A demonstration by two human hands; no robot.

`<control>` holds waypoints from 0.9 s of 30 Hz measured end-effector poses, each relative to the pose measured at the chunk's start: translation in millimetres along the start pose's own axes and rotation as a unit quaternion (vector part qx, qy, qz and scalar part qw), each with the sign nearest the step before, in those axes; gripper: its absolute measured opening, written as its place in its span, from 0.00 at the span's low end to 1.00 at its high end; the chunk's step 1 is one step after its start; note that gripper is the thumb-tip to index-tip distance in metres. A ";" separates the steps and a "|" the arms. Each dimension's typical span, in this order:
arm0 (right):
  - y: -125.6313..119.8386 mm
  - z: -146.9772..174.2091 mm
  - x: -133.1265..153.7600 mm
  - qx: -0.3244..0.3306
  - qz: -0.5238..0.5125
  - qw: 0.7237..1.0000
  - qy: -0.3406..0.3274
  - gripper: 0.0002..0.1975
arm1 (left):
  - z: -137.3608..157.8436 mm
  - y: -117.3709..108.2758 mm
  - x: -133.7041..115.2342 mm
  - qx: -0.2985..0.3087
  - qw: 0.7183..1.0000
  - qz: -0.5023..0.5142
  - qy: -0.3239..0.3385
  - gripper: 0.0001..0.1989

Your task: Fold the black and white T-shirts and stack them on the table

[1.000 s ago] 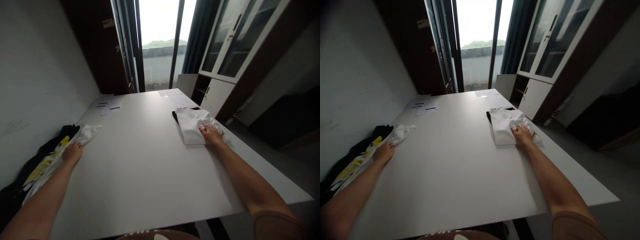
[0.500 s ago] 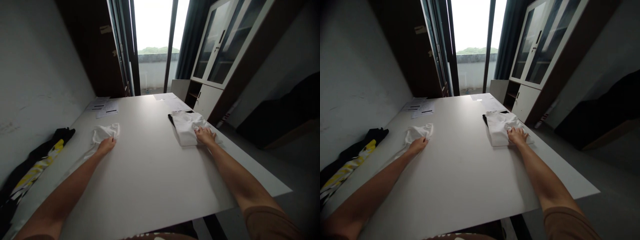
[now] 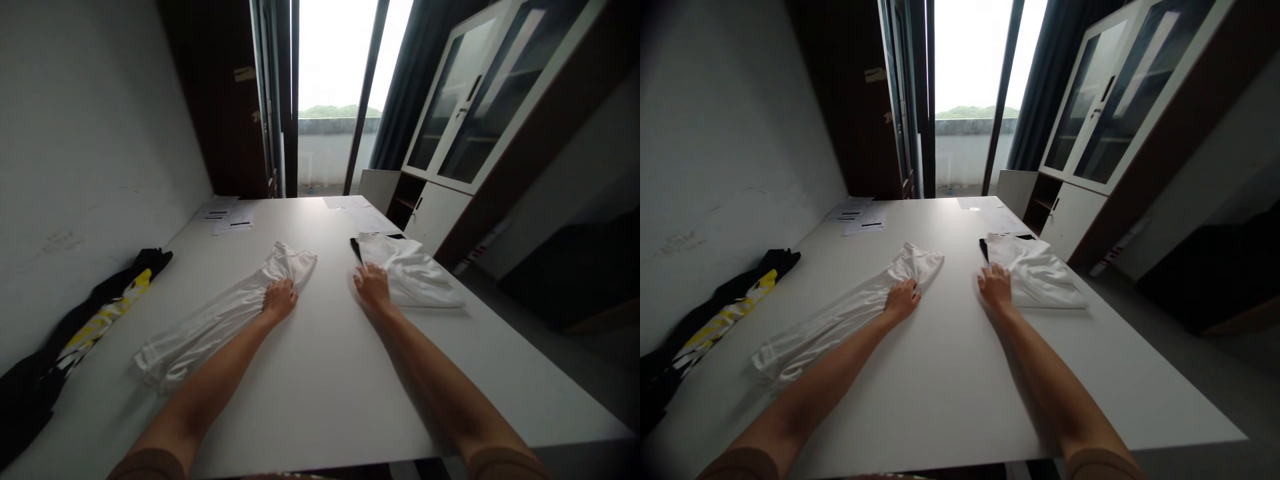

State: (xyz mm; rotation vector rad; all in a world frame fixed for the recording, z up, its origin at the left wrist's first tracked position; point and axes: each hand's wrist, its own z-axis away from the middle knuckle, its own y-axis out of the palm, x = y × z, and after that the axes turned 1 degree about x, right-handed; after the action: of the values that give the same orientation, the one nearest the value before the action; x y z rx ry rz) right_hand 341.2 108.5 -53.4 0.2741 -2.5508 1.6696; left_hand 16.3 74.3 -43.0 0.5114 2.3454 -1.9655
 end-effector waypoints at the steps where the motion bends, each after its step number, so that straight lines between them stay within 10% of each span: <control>1: 4.3 1.1 19.1 0.024 -0.031 0.997 -0.063 0.22 | 1.7 1.0 -5.1 -0.002 1.000 0.003 0.008 0.12; 4: 18.2 1.0 78.0 0.071 -0.125 0.975 -0.167 0.22 | 9.9 2.2 -14.1 0.001 0.999 0.021 0.046 0.18; 9: 36.6 -15.2 143.4 0.077 -0.146 0.976 -0.140 0.20 | 18.6 -6.0 -4.2 0.017 0.988 0.079 0.135 0.18; 20: 59.8 -46.3 150.1 0.119 -0.121 0.976 -0.135 0.21 | 82.5 -54.1 62.4 0.031 0.995 -0.099 -0.005 0.15; 27: 63.2 -43.6 162.1 0.125 -0.095 0.981 -0.112 0.23 | 99.7 -78.0 42.8 0.240 0.970 0.010 0.047 0.06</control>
State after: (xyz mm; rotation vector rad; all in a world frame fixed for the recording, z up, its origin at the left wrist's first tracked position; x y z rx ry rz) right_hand 168.7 156.0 -66.1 0.7382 -2.3607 1.9794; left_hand -63.4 -23.4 1.3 0.6541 1.8822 -2.5562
